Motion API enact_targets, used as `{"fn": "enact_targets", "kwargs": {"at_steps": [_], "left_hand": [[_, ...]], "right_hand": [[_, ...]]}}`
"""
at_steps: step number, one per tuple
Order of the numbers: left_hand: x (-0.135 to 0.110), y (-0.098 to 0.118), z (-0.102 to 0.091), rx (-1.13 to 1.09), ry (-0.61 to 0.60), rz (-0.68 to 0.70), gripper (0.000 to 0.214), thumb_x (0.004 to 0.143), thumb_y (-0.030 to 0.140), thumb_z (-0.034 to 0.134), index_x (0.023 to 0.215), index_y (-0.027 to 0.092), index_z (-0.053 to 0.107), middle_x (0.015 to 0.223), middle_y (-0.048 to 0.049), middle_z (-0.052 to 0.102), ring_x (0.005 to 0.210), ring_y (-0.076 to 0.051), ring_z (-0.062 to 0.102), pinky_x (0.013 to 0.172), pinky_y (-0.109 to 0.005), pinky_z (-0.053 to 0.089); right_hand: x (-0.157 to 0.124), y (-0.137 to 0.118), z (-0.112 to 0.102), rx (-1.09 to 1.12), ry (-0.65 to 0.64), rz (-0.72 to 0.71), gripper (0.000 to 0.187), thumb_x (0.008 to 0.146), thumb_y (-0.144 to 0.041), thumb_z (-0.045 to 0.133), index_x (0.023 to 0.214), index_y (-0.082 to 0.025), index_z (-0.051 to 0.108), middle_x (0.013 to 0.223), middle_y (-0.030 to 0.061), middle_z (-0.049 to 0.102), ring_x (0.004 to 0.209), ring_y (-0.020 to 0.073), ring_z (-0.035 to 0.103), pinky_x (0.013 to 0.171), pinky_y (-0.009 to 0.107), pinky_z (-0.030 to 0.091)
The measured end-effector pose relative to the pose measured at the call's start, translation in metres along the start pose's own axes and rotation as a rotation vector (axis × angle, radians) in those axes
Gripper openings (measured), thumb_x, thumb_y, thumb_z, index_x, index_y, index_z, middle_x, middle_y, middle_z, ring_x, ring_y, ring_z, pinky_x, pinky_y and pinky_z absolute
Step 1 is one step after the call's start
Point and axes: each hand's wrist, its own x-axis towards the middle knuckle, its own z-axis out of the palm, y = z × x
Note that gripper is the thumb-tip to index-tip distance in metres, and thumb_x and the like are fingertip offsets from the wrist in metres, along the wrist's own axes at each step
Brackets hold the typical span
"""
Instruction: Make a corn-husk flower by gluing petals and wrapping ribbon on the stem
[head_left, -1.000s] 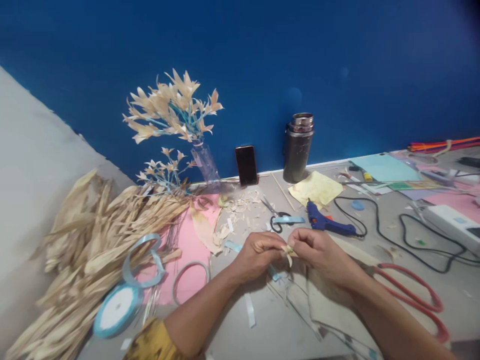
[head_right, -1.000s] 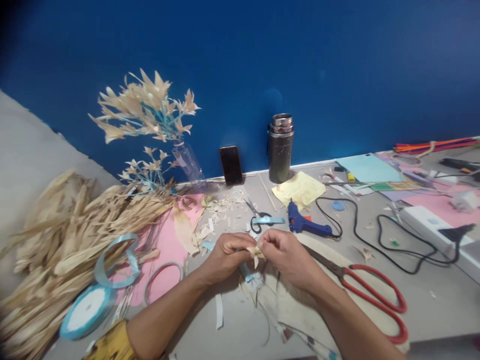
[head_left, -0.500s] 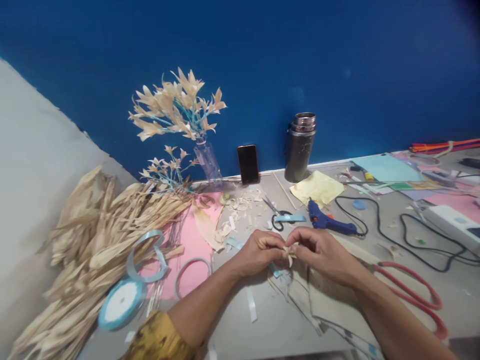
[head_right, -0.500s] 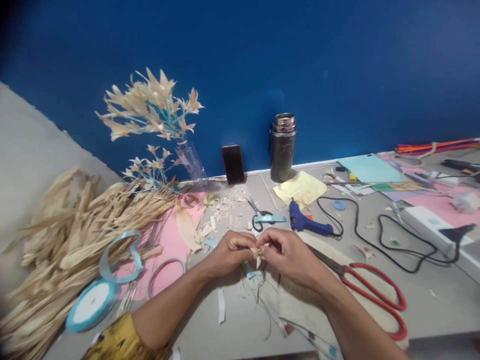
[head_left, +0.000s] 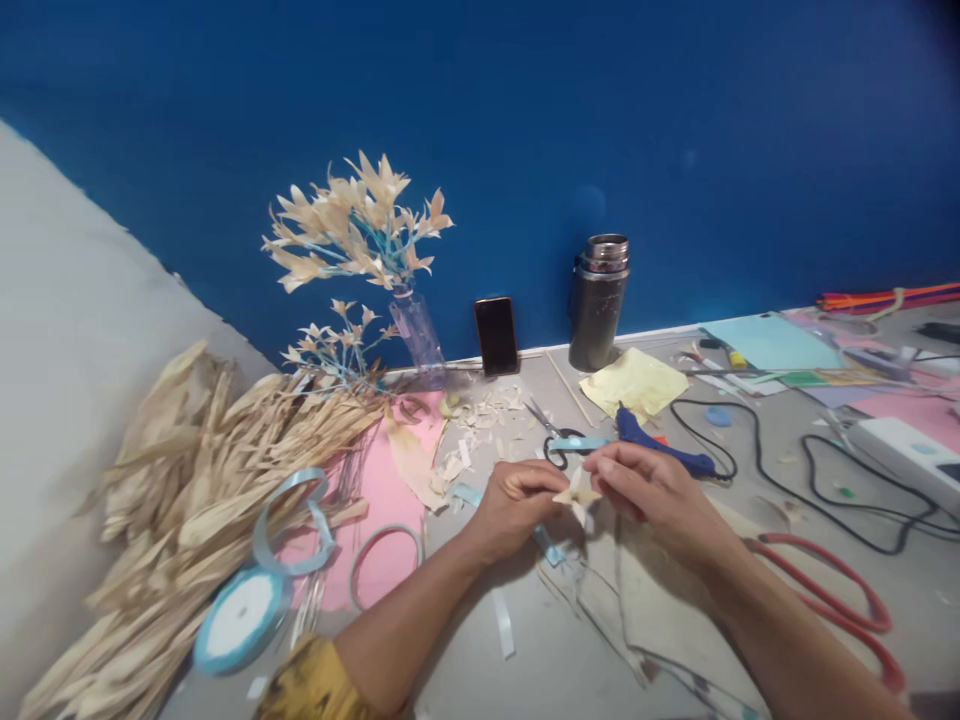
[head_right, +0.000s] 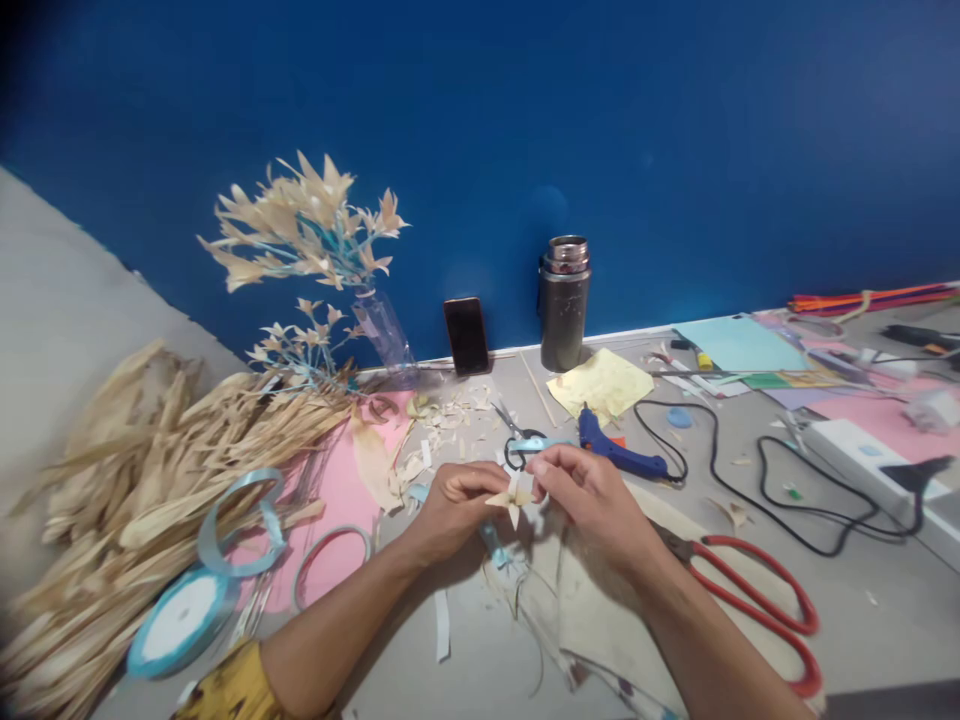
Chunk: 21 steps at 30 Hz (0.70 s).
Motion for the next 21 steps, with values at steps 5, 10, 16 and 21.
{"fn": "enact_targets", "kwargs": {"at_steps": [5, 10, 16, 21], "left_hand": [[0.002, 0.0, 0.0, 0.019, 0.031, 0.056, 0.01, 0.077, 0.021, 0.073, 0.076, 0.017, 0.082, 0.077, -0.0082, 0.07, 0.07, -0.016, 0.062, 0.064, -0.027, 0.046], [-0.001, 0.01, 0.006, 0.042, -0.043, 0.019, 0.013, 0.077, 0.019, 0.069, 0.07, 0.015, 0.079, 0.073, -0.006, 0.066, 0.071, -0.016, 0.062, 0.066, -0.026, 0.048], [-0.003, 0.007, 0.012, -0.179, -0.057, -0.245, 0.028, 0.08, 0.036, 0.073, 0.089, 0.01, 0.078, 0.056, -0.0036, 0.064, 0.049, -0.013, 0.059, 0.055, -0.027, 0.05], [0.002, -0.011, 0.01, -0.484, 0.001, -0.394, 0.036, 0.068, 0.032, 0.083, 0.096, 0.011, 0.075, 0.063, -0.0045, 0.068, 0.046, -0.013, 0.058, 0.049, -0.026, 0.05]], "right_hand": [[0.001, 0.003, 0.0, -0.146, -0.114, -0.093, 0.025, 0.087, -0.04, 0.063, 0.076, -0.017, 0.066, 0.07, 0.0013, 0.059, 0.066, 0.0152, 0.049, 0.061, 0.029, 0.036], [0.004, 0.007, 0.001, -0.224, -0.014, -0.112, 0.022, 0.083, -0.034, 0.06, 0.067, -0.019, 0.059, 0.064, 0.0003, 0.056, 0.064, 0.0169, 0.049, 0.061, 0.031, 0.037], [0.004, 0.004, 0.001, -0.206, 0.064, -0.095, 0.022, 0.079, -0.036, 0.063, 0.065, -0.021, 0.06, 0.061, 0.0015, 0.058, 0.061, 0.0188, 0.051, 0.059, 0.033, 0.038], [0.003, 0.003, 0.004, -0.161, 0.069, -0.077, 0.023, 0.079, -0.036, 0.066, 0.063, -0.021, 0.06, 0.061, 0.0015, 0.057, 0.06, 0.0182, 0.049, 0.059, 0.034, 0.037]]}}
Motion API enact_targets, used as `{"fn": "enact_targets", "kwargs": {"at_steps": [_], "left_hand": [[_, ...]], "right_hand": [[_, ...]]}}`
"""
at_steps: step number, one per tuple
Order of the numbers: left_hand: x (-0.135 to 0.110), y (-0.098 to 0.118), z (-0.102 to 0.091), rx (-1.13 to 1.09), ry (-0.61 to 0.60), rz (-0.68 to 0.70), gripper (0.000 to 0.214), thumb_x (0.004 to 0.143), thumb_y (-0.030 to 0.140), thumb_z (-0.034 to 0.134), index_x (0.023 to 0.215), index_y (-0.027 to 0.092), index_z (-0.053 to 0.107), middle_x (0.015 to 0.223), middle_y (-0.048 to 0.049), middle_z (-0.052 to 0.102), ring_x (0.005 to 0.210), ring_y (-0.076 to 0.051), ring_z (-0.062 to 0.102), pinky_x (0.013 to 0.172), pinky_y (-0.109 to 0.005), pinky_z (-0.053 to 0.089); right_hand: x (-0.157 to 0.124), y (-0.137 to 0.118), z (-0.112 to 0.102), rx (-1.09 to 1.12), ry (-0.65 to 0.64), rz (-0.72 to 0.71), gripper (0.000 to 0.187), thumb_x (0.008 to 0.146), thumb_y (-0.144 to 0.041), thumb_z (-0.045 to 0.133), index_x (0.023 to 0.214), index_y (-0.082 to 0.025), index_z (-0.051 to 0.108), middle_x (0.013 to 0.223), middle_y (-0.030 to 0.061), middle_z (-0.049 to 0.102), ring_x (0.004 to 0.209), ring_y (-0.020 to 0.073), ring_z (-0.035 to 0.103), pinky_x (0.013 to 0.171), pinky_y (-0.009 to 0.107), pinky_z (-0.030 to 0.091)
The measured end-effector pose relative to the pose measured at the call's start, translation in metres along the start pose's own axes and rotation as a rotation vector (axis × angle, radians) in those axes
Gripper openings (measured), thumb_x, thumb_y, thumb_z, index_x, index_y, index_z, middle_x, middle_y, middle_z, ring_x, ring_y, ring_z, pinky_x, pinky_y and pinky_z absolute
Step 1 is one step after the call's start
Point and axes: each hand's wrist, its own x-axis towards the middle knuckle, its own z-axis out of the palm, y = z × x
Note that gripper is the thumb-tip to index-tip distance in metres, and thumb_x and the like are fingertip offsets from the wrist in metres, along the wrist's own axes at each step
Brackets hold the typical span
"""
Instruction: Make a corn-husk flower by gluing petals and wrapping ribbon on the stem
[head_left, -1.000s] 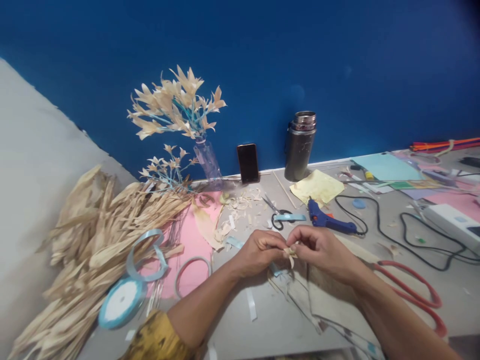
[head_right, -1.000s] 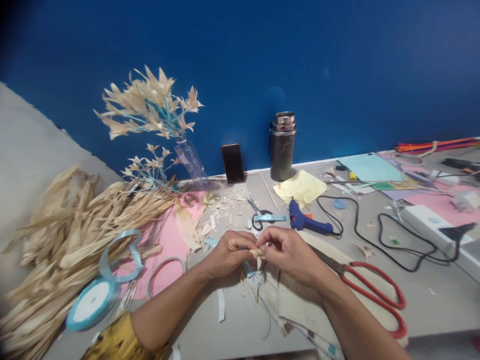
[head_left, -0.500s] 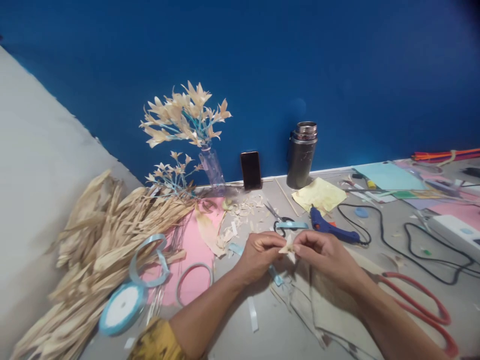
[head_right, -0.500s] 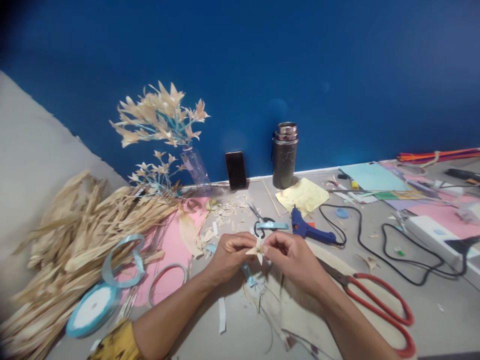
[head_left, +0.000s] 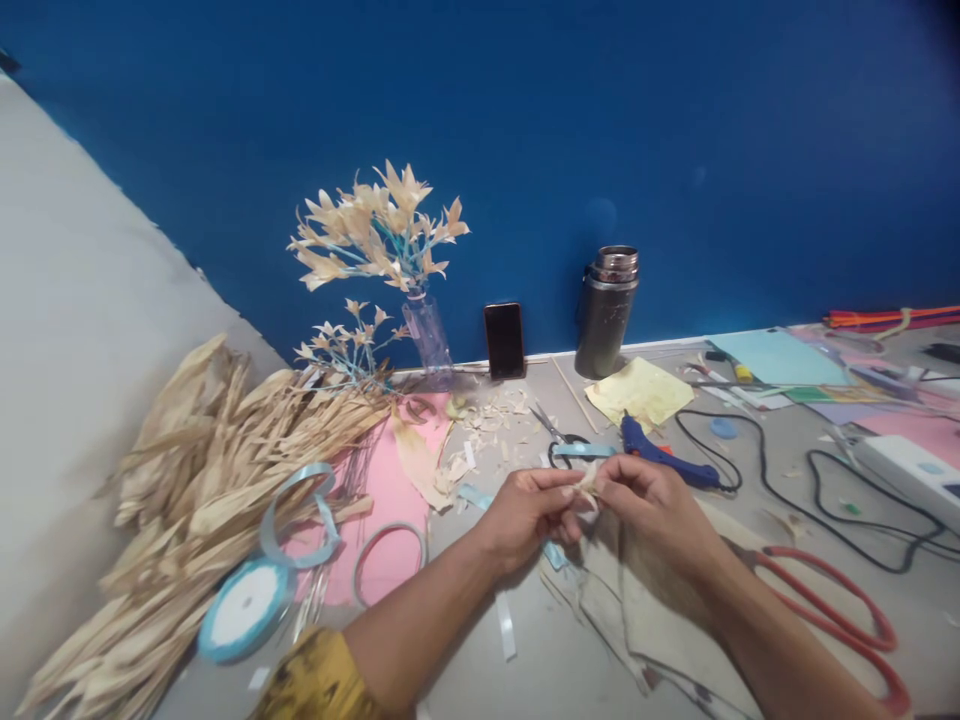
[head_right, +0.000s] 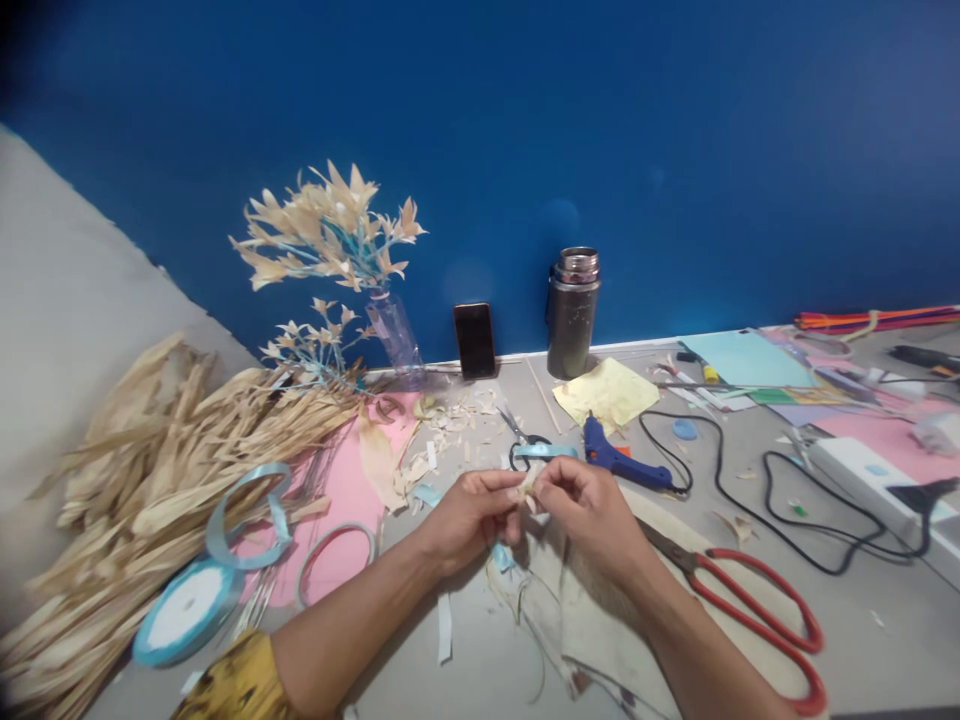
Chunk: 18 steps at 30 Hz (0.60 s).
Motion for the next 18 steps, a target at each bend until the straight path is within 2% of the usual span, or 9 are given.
{"fn": "enact_targets", "kwargs": {"at_steps": [3, 5, 7, 10, 12, 14, 18], "left_hand": [[0.003, 0.001, -0.003, -0.028, 0.121, 0.053, 0.034, 0.067, 0.028, 0.081, 0.096, 0.013, 0.076, 0.073, -0.0059, 0.071, 0.048, -0.011, 0.056, 0.049, -0.025, 0.047], [0.001, 0.005, -0.003, 0.148, 0.209, 0.221, 0.019, 0.071, 0.025, 0.078, 0.086, 0.014, 0.078, 0.075, -0.0061, 0.07, 0.053, -0.01, 0.055, 0.053, -0.025, 0.046], [-0.003, 0.009, -0.001, 0.381, 0.227, 0.399, 0.009, 0.073, 0.019, 0.075, 0.08, 0.016, 0.08, 0.079, -0.006, 0.069, 0.066, -0.013, 0.059, 0.062, -0.027, 0.047], [-0.009, 0.013, 0.004, 0.628, 0.194, 0.557, 0.016, 0.075, 0.015, 0.073, 0.087, 0.021, 0.081, 0.085, -0.0051, 0.067, 0.079, -0.017, 0.06, 0.07, -0.029, 0.047], [-0.011, 0.013, 0.006, 0.72, 0.188, 0.609, 0.016, 0.076, 0.015, 0.074, 0.089, 0.021, 0.08, 0.084, -0.0044, 0.065, 0.078, -0.016, 0.059, 0.069, -0.028, 0.046], [-0.011, 0.011, 0.007, 0.778, 0.184, 0.642, 0.01, 0.076, 0.015, 0.073, 0.083, 0.02, 0.079, 0.081, -0.0038, 0.064, 0.076, -0.016, 0.057, 0.069, -0.028, 0.045], [-0.011, 0.01, 0.007, 0.755, 0.199, 0.63, 0.009, 0.077, 0.013, 0.069, 0.072, 0.019, 0.075, 0.074, -0.0026, 0.061, 0.073, -0.016, 0.056, 0.067, -0.027, 0.043]], "right_hand": [[0.0, -0.001, 0.001, 0.077, -0.008, 0.047, 0.021, 0.077, -0.033, 0.065, 0.062, -0.021, 0.059, 0.059, -0.0006, 0.054, 0.057, 0.0156, 0.046, 0.057, 0.031, 0.036], [0.0, -0.002, 0.001, 0.087, -0.016, 0.069, 0.019, 0.077, -0.03, 0.064, 0.061, -0.021, 0.058, 0.058, -0.0014, 0.052, 0.056, 0.0145, 0.044, 0.056, 0.03, 0.035], [0.001, -0.001, 0.0, 0.064, -0.022, 0.073, 0.018, 0.075, -0.027, 0.062, 0.06, -0.02, 0.058, 0.059, -0.001, 0.053, 0.057, 0.0147, 0.045, 0.056, 0.03, 0.034], [0.002, 0.002, -0.001, 0.026, -0.021, 0.073, 0.015, 0.074, -0.025, 0.061, 0.06, -0.02, 0.059, 0.06, -0.0001, 0.055, 0.06, 0.0158, 0.047, 0.059, 0.031, 0.035], [0.002, 0.004, -0.001, 0.024, -0.02, 0.077, 0.014, 0.074, -0.026, 0.062, 0.061, -0.019, 0.06, 0.061, -0.0001, 0.055, 0.061, 0.0159, 0.047, 0.059, 0.031, 0.035], [0.002, 0.006, 0.001, 0.061, -0.032, 0.088, 0.017, 0.075, -0.028, 0.065, 0.062, -0.019, 0.06, 0.061, -0.0003, 0.054, 0.061, 0.0154, 0.047, 0.058, 0.03, 0.035], [-0.001, 0.005, 0.005, 0.203, -0.092, 0.119, 0.026, 0.08, -0.036, 0.068, 0.063, -0.018, 0.061, 0.062, -0.0001, 0.053, 0.059, 0.0142, 0.045, 0.055, 0.028, 0.036]]}}
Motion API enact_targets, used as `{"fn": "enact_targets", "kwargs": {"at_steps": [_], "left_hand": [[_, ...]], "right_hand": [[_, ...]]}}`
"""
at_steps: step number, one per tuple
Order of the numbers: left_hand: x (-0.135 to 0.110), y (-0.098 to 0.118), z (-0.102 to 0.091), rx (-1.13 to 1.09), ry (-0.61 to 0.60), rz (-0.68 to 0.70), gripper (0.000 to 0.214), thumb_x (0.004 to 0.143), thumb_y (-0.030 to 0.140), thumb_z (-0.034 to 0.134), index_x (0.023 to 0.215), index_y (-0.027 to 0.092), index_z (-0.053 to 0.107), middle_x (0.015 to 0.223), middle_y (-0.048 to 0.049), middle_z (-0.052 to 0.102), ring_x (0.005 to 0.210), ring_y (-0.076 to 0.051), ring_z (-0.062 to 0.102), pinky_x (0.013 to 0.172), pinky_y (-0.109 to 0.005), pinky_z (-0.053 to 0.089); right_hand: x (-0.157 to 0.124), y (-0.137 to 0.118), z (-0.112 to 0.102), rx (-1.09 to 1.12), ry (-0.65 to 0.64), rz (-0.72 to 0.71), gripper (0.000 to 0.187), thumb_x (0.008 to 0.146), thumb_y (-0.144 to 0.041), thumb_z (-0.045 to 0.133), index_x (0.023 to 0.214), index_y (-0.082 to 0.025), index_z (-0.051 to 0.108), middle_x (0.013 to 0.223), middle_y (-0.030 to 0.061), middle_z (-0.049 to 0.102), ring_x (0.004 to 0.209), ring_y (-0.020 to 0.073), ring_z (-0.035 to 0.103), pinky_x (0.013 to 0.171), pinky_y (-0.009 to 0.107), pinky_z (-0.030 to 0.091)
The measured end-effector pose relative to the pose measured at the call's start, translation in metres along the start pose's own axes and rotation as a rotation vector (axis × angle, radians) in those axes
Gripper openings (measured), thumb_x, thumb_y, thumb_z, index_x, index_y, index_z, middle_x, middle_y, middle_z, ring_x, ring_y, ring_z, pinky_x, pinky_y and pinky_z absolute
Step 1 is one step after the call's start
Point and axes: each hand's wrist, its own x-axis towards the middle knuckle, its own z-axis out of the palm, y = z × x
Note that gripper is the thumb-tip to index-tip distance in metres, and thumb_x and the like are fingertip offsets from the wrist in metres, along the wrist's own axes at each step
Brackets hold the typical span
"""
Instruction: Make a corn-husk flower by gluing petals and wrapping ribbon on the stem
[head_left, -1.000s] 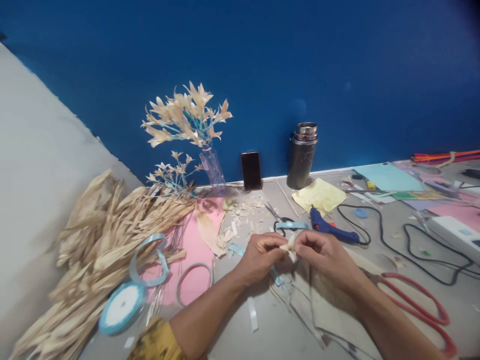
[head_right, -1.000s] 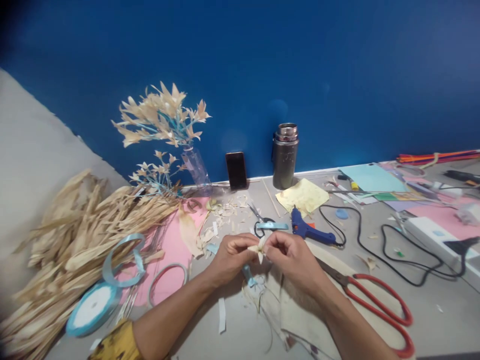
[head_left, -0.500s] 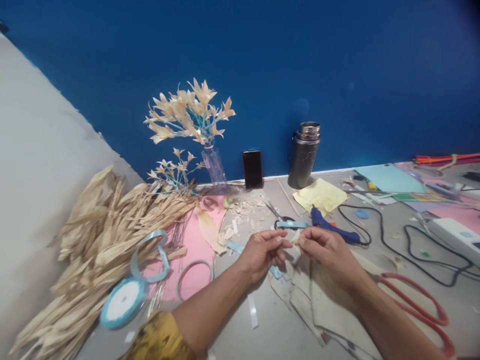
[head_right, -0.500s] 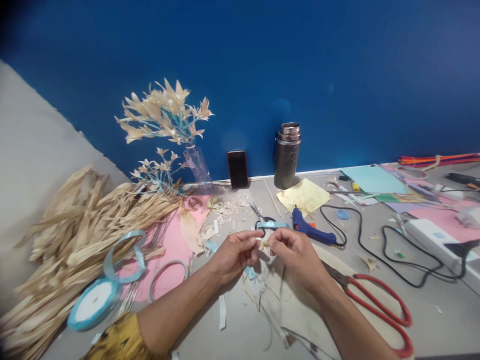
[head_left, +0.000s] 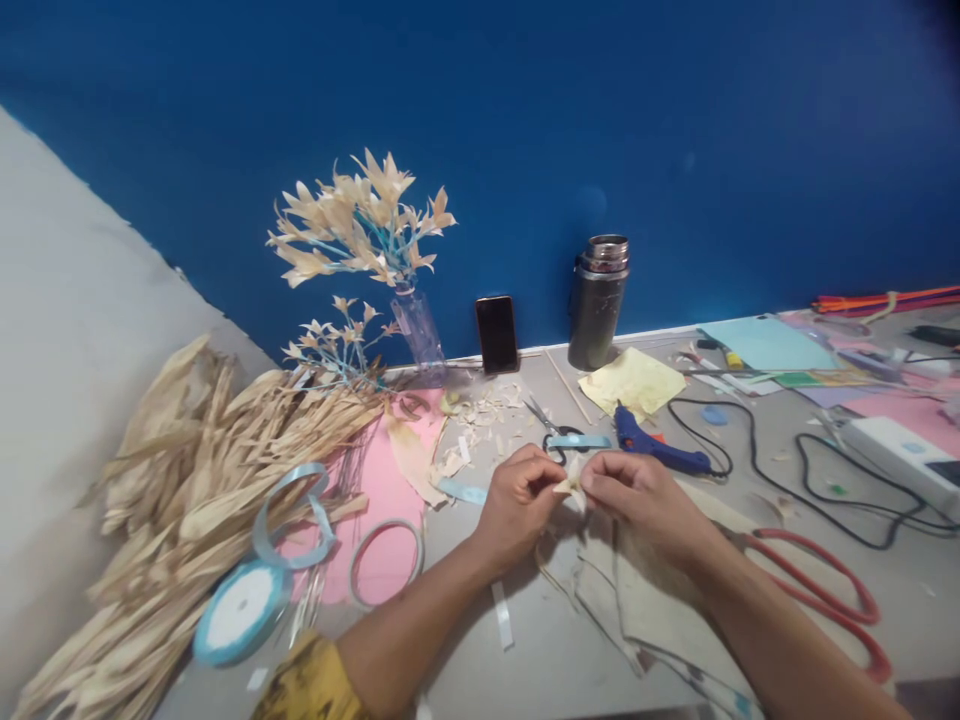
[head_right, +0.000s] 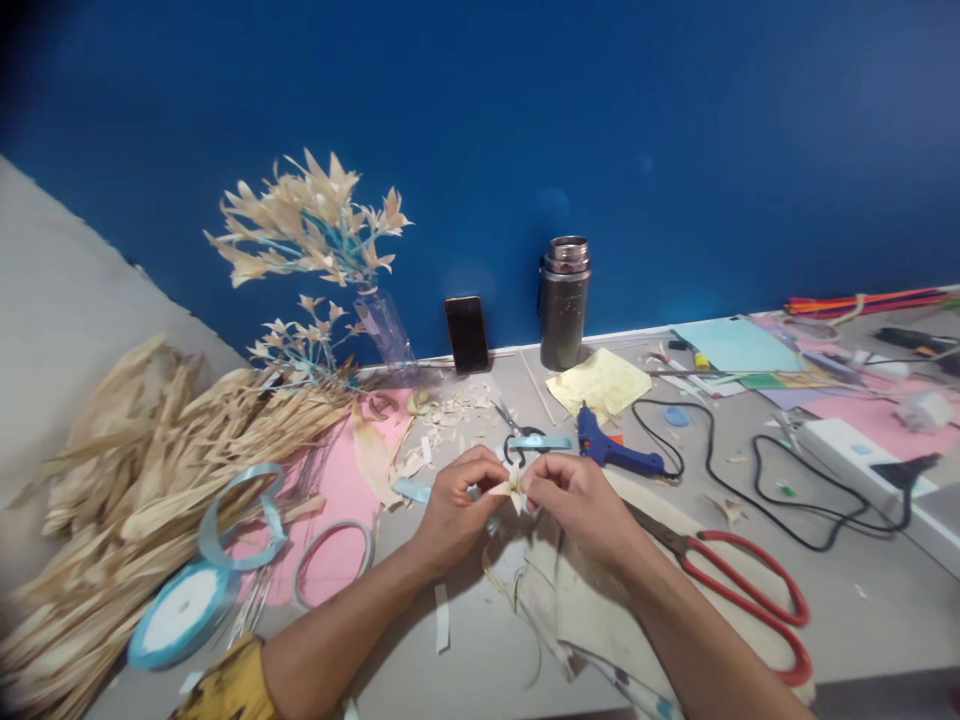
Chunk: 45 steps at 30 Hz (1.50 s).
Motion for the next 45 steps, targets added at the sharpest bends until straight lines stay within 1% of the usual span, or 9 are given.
{"fn": "enact_targets", "kwargs": {"at_steps": [6, 9, 12, 18, 20, 29, 35, 39, 45], "left_hand": [[0.0007, 0.0003, 0.0015, -0.129, -0.013, -0.104, 0.015, 0.078, 0.017, 0.067, 0.065, 0.018, 0.075, 0.072, -0.0034, 0.061, 0.071, -0.015, 0.057, 0.065, -0.027, 0.042], [0.0001, -0.0016, 0.0044, -0.188, -0.028, -0.213, 0.017, 0.079, 0.018, 0.065, 0.088, 0.017, 0.079, 0.074, -0.0022, 0.064, 0.062, -0.013, 0.055, 0.06, -0.026, 0.043], [-0.0008, -0.0017, 0.0063, -0.247, -0.004, -0.29, 0.039, 0.074, 0.017, 0.069, 0.113, 0.019, 0.074, 0.086, -0.0021, 0.067, 0.06, -0.011, 0.055, 0.058, -0.025, 0.045], [-0.0007, 0.0041, 0.002, -0.041, 0.068, -0.029, 0.012, 0.073, 0.01, 0.069, 0.077, 0.019, 0.076, 0.078, -0.0019, 0.064, 0.071, -0.014, 0.058, 0.067, -0.026, 0.045], [-0.0001, 0.0033, 0.0004, -0.028, 0.06, 0.005, 0.012, 0.076, 0.013, 0.068, 0.074, 0.02, 0.077, 0.075, -0.003, 0.066, 0.073, -0.016, 0.059, 0.068, -0.027, 0.046], [0.0012, -0.0018, 0.0037, -0.367, 0.078, -0.281, 0.016, 0.067, 0.02, 0.081, 0.057, 0.015, 0.069, 0.061, -0.0003, 0.061, 0.057, -0.011, 0.054, 0.057, -0.024, 0.042], [0.0002, -0.004, 0.0068, -0.523, 0.08, -0.457, 0.017, 0.062, 0.021, 0.081, 0.06, 0.014, 0.067, 0.049, 0.0019, 0.057, 0.046, -0.01, 0.051, 0.05, -0.024, 0.04], [-0.0003, -0.0052, 0.0091, -0.548, 0.065, -0.462, 0.013, 0.06, 0.015, 0.079, 0.062, 0.014, 0.066, 0.052, 0.0025, 0.058, 0.047, -0.009, 0.053, 0.051, -0.023, 0.042], [-0.0017, 0.0003, 0.0085, -0.563, -0.089, -0.488, 0.019, 0.056, 0.012, 0.08, 0.071, 0.013, 0.068, 0.062, -0.0002, 0.066, 0.05, -0.008, 0.056, 0.055, -0.022, 0.045]], "right_hand": [[-0.0002, -0.0031, -0.0013, -0.071, -0.004, -0.07, 0.03, 0.083, -0.039, 0.067, 0.062, -0.018, 0.061, 0.063, -0.0001, 0.055, 0.062, 0.015, 0.047, 0.06, 0.03, 0.037], [0.0006, -0.0041, -0.0015, -0.06, 0.029, -0.074, 0.029, 0.082, -0.039, 0.066, 0.062, -0.019, 0.06, 0.062, -0.0006, 0.055, 0.061, 0.0151, 0.047, 0.059, 0.03, 0.036], [0.0011, -0.0048, -0.0006, -0.037, 0.048, -0.071, 0.029, 0.082, -0.038, 0.065, 0.061, -0.019, 0.059, 0.06, -0.002, 0.052, 0.058, 0.0138, 0.044, 0.056, 0.029, 0.033], [0.0018, -0.0043, 0.0004, -0.081, 0.02, -0.061, 0.03, 0.082, -0.039, 0.065, 0.061, -0.019, 0.058, 0.06, -0.0016, 0.051, 0.059, 0.0138, 0.042, 0.057, 0.029, 0.033], [0.0017, -0.0044, 0.0007, -0.096, 0.01, -0.068, 0.033, 0.082, -0.042, 0.065, 0.061, -0.019, 0.058, 0.06, -0.0014, 0.05, 0.059, 0.0141, 0.042, 0.057, 0.029, 0.034], [0.0011, 0.0018, 0.0036, -0.025, -0.042, -0.07, 0.035, 0.083, -0.048, 0.069, 0.067, -0.018, 0.06, 0.064, -0.0013, 0.053, 0.062, 0.0143, 0.046, 0.059, 0.029, 0.034], [0.0003, -0.0014, 0.0035, 0.024, -0.029, -0.074, 0.035, 0.08, -0.05, 0.073, 0.071, -0.018, 0.061, 0.066, -0.0003, 0.057, 0.063, 0.015, 0.049, 0.061, 0.03, 0.036], [0.0012, -0.003, 0.0035, 0.08, 0.0, -0.073, 0.032, 0.078, -0.049, 0.076, 0.082, -0.018, 0.068, 0.07, 0.0006, 0.062, 0.066, 0.0159, 0.053, 0.062, 0.03, 0.039], [0.0053, 0.0033, 0.0026, 0.045, 0.047, -0.068, 0.028, 0.079, -0.039, 0.071, 0.064, -0.018, 0.062, 0.06, -0.0011, 0.056, 0.058, 0.0132, 0.047, 0.055, 0.027, 0.035]]}}
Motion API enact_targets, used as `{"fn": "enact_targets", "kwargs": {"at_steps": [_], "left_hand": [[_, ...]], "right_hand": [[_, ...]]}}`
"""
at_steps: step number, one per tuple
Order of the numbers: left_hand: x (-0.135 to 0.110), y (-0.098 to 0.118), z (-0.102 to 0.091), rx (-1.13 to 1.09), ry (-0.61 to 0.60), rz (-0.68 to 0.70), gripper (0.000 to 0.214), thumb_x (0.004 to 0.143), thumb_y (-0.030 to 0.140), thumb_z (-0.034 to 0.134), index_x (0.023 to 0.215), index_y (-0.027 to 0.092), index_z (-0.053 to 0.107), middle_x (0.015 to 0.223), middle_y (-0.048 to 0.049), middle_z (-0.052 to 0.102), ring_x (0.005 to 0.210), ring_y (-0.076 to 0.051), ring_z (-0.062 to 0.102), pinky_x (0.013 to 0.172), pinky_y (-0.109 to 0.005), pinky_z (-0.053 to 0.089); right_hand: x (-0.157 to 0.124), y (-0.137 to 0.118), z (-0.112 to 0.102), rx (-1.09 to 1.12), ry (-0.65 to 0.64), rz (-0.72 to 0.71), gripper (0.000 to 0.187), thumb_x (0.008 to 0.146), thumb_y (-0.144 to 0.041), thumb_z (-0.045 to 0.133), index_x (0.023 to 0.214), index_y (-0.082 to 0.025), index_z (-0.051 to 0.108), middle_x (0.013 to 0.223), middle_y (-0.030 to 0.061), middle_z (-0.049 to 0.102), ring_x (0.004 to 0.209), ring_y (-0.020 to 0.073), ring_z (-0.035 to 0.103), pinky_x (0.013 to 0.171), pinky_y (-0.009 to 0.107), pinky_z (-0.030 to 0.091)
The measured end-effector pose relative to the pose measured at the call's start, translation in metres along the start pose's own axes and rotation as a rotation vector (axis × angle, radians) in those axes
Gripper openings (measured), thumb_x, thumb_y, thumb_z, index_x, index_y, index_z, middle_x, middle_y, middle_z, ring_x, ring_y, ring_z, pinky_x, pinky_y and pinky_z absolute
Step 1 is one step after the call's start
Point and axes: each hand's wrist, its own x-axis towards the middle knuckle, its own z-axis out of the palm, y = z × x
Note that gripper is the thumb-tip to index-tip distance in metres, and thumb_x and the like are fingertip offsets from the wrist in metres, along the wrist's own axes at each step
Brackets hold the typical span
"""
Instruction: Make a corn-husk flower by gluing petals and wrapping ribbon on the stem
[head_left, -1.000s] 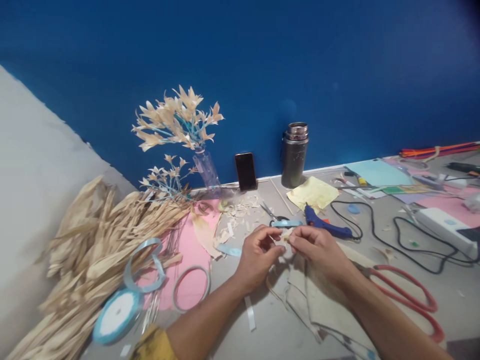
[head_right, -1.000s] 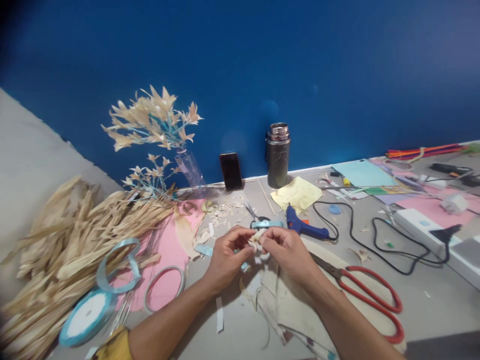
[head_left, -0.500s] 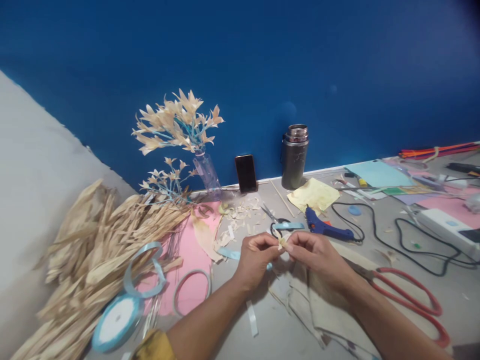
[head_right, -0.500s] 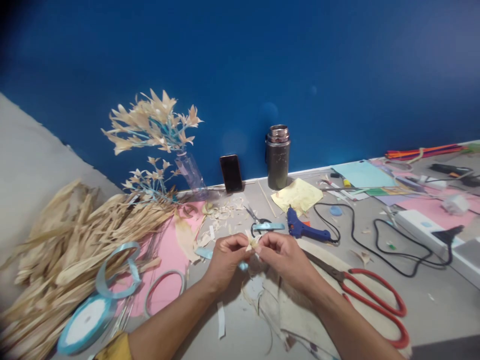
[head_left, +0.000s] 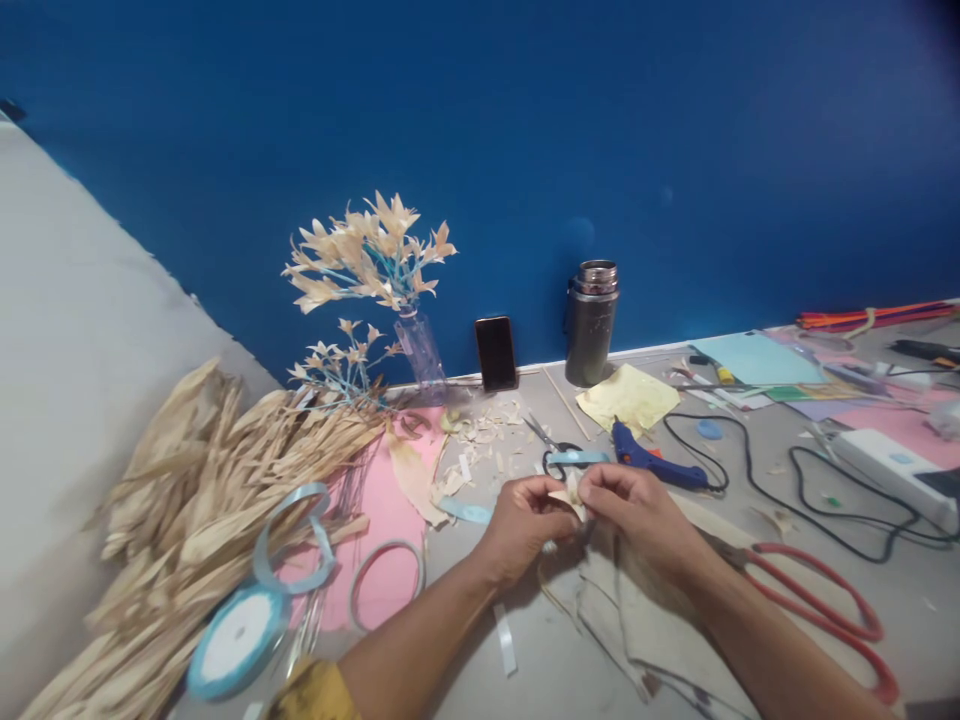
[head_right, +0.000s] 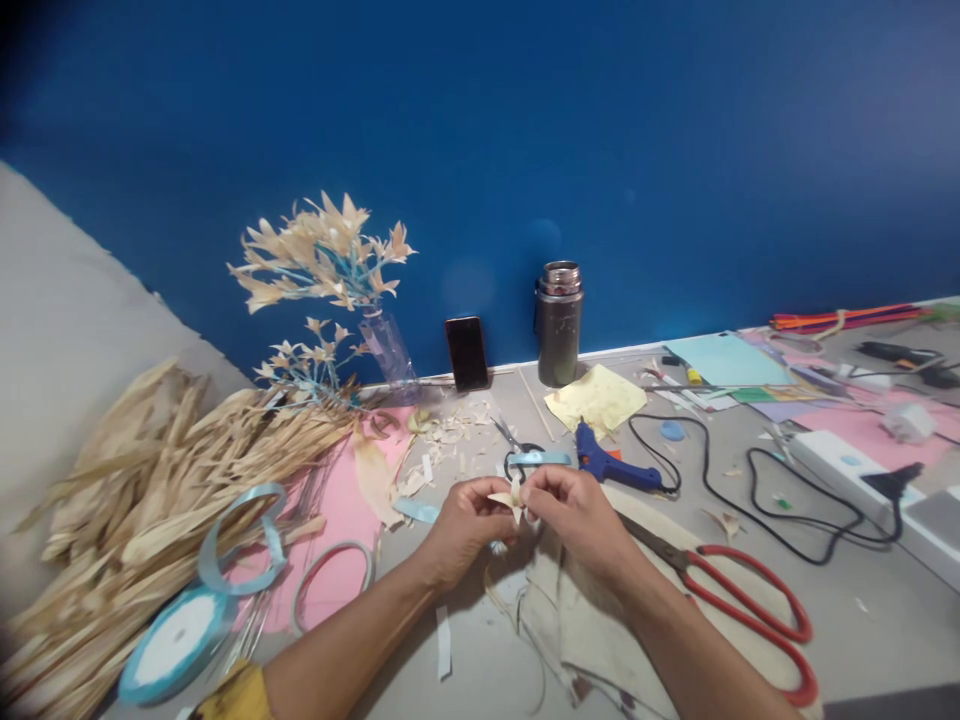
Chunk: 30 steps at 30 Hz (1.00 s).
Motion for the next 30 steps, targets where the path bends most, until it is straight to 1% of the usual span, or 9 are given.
{"fn": "enact_targets", "kwargs": {"at_steps": [3, 7, 10, 13, 16, 20, 25, 28, 30], "left_hand": [[0.001, -0.001, -0.002, 0.0, -0.095, -0.083, 0.034, 0.058, 0.015, 0.081, 0.09, 0.012, 0.071, 0.076, -0.0057, 0.073, 0.05, -0.011, 0.06, 0.054, -0.025, 0.048], [0.005, -0.004, -0.005, 0.015, 0.06, -0.102, 0.039, 0.069, 0.027, 0.074, 0.103, 0.01, 0.069, 0.078, -0.0103, 0.074, 0.044, -0.013, 0.057, 0.048, -0.029, 0.048], [0.004, 0.001, -0.005, 0.158, 0.179, 0.083, 0.019, 0.073, 0.027, 0.072, 0.085, 0.012, 0.074, 0.075, -0.0079, 0.07, 0.052, -0.012, 0.057, 0.053, -0.028, 0.048], [-0.001, 0.009, -0.001, 0.359, 0.19, 0.329, 0.008, 0.071, 0.019, 0.074, 0.079, 0.018, 0.075, 0.087, -0.0062, 0.069, 0.068, -0.015, 0.061, 0.063, -0.028, 0.048], [-0.006, 0.013, 0.002, 0.512, 0.165, 0.436, 0.01, 0.071, 0.014, 0.074, 0.079, 0.02, 0.074, 0.085, -0.0038, 0.066, 0.072, -0.015, 0.06, 0.065, -0.028, 0.045], [-0.007, 0.012, 0.004, 0.586, 0.163, 0.411, 0.005, 0.076, 0.016, 0.069, 0.072, 0.019, 0.072, 0.07, -0.0014, 0.061, 0.067, -0.015, 0.055, 0.064, -0.028, 0.042], [-0.009, 0.018, 0.004, 0.586, 0.116, 0.361, 0.011, 0.075, 0.016, 0.067, 0.066, 0.018, 0.071, 0.067, -0.0009, 0.062, 0.066, -0.015, 0.055, 0.063, -0.027, 0.041], [-0.013, 0.022, 0.0, 0.607, 0.07, 0.256, 0.006, 0.072, 0.016, 0.068, 0.073, 0.017, 0.073, 0.071, -0.0014, 0.066, 0.066, -0.014, 0.056, 0.06, -0.025, 0.041], [-0.016, 0.025, -0.003, 0.555, 0.09, 0.204, 0.015, 0.072, 0.017, 0.069, 0.086, 0.017, 0.075, 0.078, -0.0025, 0.069, 0.066, -0.014, 0.058, 0.06, -0.025, 0.043]], "right_hand": [[0.002, -0.001, -0.002, 0.052, 0.086, 0.034, 0.028, 0.073, -0.037, 0.075, 0.062, -0.018, 0.06, 0.054, -0.0028, 0.052, 0.051, 0.0109, 0.043, 0.049, 0.025, 0.031], [0.004, -0.002, -0.005, 0.312, 0.034, 0.139, 0.03, 0.069, -0.035, 0.078, 0.06, -0.017, 0.054, 0.049, -0.0075, 0.043, 0.043, 0.0037, 0.025, 0.044, 0.021, 0.016], [0.005, -0.001, -0.006, 0.436, -0.032, 0.216, 0.032, 0.067, -0.035, 0.079, 0.061, -0.017, 0.053, 0.054, -0.0064, 0.048, 0.042, 0.0017, 0.021, 0.042, 0.02, 0.013], [0.006, 0.002, -0.006, 0.402, -0.04, 0.227, 0.033, 0.066, -0.036, 0.081, 0.061, -0.016, 0.056, 0.054, -0.0051, 0.05, 0.041, 0.0014, 0.023, 0.042, 0.02, 0.011], [0.006, 0.005, -0.005, 0.316, -0.026, 0.195, 0.031, 0.067, -0.036, 0.083, 0.064, -0.014, 0.06, 0.051, -0.0054, 0.049, 0.042, 0.0022, 0.026, 0.044, 0.02, 0.01], [0.004, 0.007, -0.004, 0.149, -0.028, 0.125, 0.036, 0.073, -0.043, 0.079, 0.063, -0.015, 0.059, 0.05, -0.0059, 0.045, 0.045, 0.0044, 0.028, 0.046, 0.023, 0.013], [0.002, 0.008, -0.002, 0.116, -0.059, 0.104, 0.041, 0.076, -0.049, 0.077, 0.063, -0.016, 0.057, 0.054, -0.0047, 0.048, 0.046, 0.0049, 0.027, 0.047, 0.025, 0.013], [0.002, 0.009, -0.001, 0.108, -0.036, 0.083, 0.04, 0.076, -0.049, 0.077, 0.063, -0.017, 0.057, 0.055, -0.0048, 0.047, 0.047, 0.0058, 0.028, 0.047, 0.025, 0.014], [0.002, 0.009, 0.0, 0.093, -0.031, 0.074, 0.037, 0.077, -0.047, 0.076, 0.064, -0.017, 0.058, 0.055, -0.0049, 0.048, 0.048, 0.0062, 0.029, 0.048, 0.025, 0.015]]}}
